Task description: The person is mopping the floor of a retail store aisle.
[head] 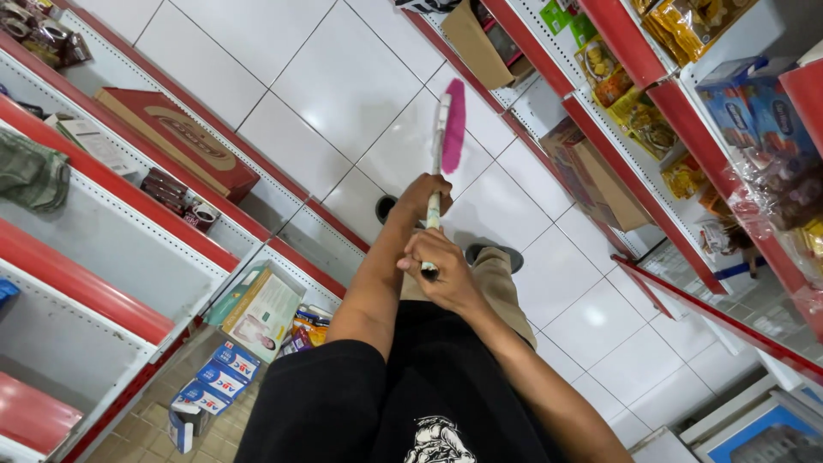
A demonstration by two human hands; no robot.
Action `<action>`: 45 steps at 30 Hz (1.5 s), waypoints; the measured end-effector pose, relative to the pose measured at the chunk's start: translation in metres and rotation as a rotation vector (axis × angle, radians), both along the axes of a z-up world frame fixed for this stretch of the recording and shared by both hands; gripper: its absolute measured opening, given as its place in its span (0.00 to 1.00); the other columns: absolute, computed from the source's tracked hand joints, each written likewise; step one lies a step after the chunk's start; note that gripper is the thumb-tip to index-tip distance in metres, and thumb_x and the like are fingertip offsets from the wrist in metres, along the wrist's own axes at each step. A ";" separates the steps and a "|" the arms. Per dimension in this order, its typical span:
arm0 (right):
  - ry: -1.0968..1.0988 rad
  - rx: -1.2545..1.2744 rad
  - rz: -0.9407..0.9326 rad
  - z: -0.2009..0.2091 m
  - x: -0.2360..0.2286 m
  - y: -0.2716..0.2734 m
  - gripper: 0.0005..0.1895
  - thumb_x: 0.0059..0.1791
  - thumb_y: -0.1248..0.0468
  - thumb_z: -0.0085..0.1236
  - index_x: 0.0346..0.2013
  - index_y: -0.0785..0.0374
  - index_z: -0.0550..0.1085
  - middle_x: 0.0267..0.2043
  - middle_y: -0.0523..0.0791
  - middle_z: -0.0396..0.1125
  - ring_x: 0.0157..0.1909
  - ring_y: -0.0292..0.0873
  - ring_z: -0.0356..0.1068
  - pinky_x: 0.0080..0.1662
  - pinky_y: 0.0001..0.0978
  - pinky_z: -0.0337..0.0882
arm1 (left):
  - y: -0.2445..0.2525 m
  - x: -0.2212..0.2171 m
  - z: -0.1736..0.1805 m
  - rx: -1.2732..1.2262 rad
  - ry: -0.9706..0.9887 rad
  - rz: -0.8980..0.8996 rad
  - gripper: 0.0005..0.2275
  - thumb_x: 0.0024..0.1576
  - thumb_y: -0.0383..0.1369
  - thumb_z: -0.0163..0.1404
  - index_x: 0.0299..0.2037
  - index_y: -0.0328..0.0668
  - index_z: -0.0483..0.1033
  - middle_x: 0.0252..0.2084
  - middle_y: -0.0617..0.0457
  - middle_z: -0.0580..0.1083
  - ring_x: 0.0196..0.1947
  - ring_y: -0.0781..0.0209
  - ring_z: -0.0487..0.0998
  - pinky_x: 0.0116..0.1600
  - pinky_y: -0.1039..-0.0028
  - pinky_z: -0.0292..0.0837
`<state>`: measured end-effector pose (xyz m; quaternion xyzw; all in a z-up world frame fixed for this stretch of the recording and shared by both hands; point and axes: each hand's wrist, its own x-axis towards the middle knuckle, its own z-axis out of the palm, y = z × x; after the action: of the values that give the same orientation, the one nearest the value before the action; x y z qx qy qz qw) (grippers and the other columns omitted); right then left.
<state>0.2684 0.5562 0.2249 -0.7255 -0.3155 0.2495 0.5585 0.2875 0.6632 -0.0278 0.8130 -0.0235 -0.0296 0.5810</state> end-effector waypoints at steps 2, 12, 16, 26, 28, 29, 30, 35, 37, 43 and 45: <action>0.002 0.051 -0.043 0.000 0.001 0.007 0.19 0.53 0.64 0.60 0.22 0.65 0.63 0.27 0.45 0.64 0.39 0.43 0.70 0.44 0.37 0.69 | 0.023 0.007 -0.002 0.092 0.037 -0.026 0.10 0.40 0.27 0.58 0.16 0.38 0.66 0.22 0.45 0.73 0.25 0.42 0.74 0.31 0.60 0.69; -0.180 -0.006 -0.046 0.028 0.004 -0.013 0.14 0.53 0.72 0.53 0.22 0.69 0.67 0.27 0.47 0.67 0.35 0.43 0.71 0.74 0.59 0.50 | 0.048 0.013 0.037 0.407 -0.094 0.186 0.10 0.45 0.29 0.58 0.16 0.43 0.69 0.19 0.48 0.72 0.27 0.47 0.74 0.44 0.51 0.68; -0.159 -0.072 -0.083 0.095 -0.005 -0.030 0.13 0.52 0.73 0.50 0.21 0.67 0.67 0.25 0.46 0.66 0.32 0.42 0.71 0.72 0.58 0.58 | -0.009 0.002 0.085 0.069 -0.328 0.311 0.12 0.49 0.29 0.58 0.19 0.41 0.66 0.17 0.50 0.67 0.21 0.48 0.69 0.55 0.49 0.71; -0.228 -0.207 -0.255 0.058 -0.006 -0.027 0.19 0.51 0.70 0.59 0.18 0.67 0.63 0.18 0.47 0.59 0.22 0.45 0.59 0.34 0.38 0.62 | -0.092 -0.026 0.030 -0.270 -0.015 -0.213 0.21 0.57 0.33 0.60 0.16 0.36 0.61 0.18 0.50 0.65 0.23 0.53 0.64 0.30 0.64 0.62; -0.170 -0.244 -0.259 0.040 -0.007 -0.025 0.19 0.51 0.68 0.61 0.19 0.66 0.64 0.17 0.46 0.59 0.21 0.44 0.58 0.33 0.38 0.61 | -0.086 -0.035 0.010 -0.275 -0.110 -0.130 0.19 0.56 0.32 0.61 0.18 0.38 0.65 0.24 0.51 0.69 0.28 0.54 0.69 0.32 0.65 0.67; -0.122 -0.260 -0.276 0.034 -0.007 -0.025 0.20 0.51 0.67 0.62 0.20 0.66 0.63 0.18 0.46 0.59 0.22 0.44 0.59 0.33 0.37 0.62 | -0.079 -0.035 0.002 -0.249 0.015 -0.201 0.17 0.50 0.32 0.61 0.17 0.36 0.65 0.21 0.50 0.69 0.25 0.54 0.69 0.31 0.64 0.66; -0.075 -0.276 -0.293 0.028 -0.006 -0.024 0.20 0.52 0.65 0.62 0.21 0.66 0.63 0.19 0.46 0.59 0.24 0.44 0.60 0.33 0.36 0.63 | -0.071 -0.034 -0.007 -0.224 0.137 -0.275 0.15 0.44 0.31 0.61 0.16 0.35 0.64 0.19 0.48 0.69 0.22 0.54 0.68 0.30 0.62 0.64; -0.061 -0.128 -0.181 0.024 -0.005 0.009 0.18 0.53 0.64 0.61 0.25 0.66 0.64 0.25 0.46 0.62 0.30 0.44 0.64 0.37 0.35 0.67 | -0.005 -0.023 -0.014 -0.069 0.195 -0.268 0.14 0.46 0.32 0.58 0.15 0.36 0.66 0.19 0.44 0.71 0.21 0.47 0.71 0.30 0.59 0.65; -0.063 -0.112 -0.148 0.024 -0.001 0.026 0.17 0.53 0.63 0.61 0.26 0.66 0.65 0.26 0.46 0.64 0.31 0.43 0.66 0.39 0.34 0.69 | 0.023 -0.017 -0.011 -0.025 0.181 -0.231 0.14 0.48 0.32 0.58 0.16 0.36 0.66 0.19 0.43 0.71 0.21 0.44 0.71 0.30 0.58 0.64; -0.051 -0.010 -0.110 0.010 0.018 0.061 0.18 0.55 0.63 0.59 0.26 0.65 0.64 0.26 0.44 0.63 0.33 0.42 0.67 0.58 0.40 0.72 | 0.093 0.013 0.011 0.106 0.156 -0.159 0.12 0.46 0.32 0.57 0.15 0.36 0.69 0.18 0.43 0.72 0.22 0.42 0.73 0.29 0.55 0.66; -0.053 0.048 -0.064 0.004 0.027 0.074 0.18 0.55 0.62 0.59 0.28 0.66 0.63 0.28 0.44 0.61 0.34 0.41 0.64 0.62 0.43 0.70 | 0.117 0.022 0.006 0.162 0.196 -0.131 0.11 0.46 0.33 0.58 0.17 0.36 0.71 0.20 0.42 0.73 0.23 0.41 0.74 0.31 0.57 0.68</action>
<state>0.2957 0.6306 0.2290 -0.7281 -0.3125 0.2045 0.5748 0.3092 0.7806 -0.0219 0.8473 -0.0175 -0.1485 0.5097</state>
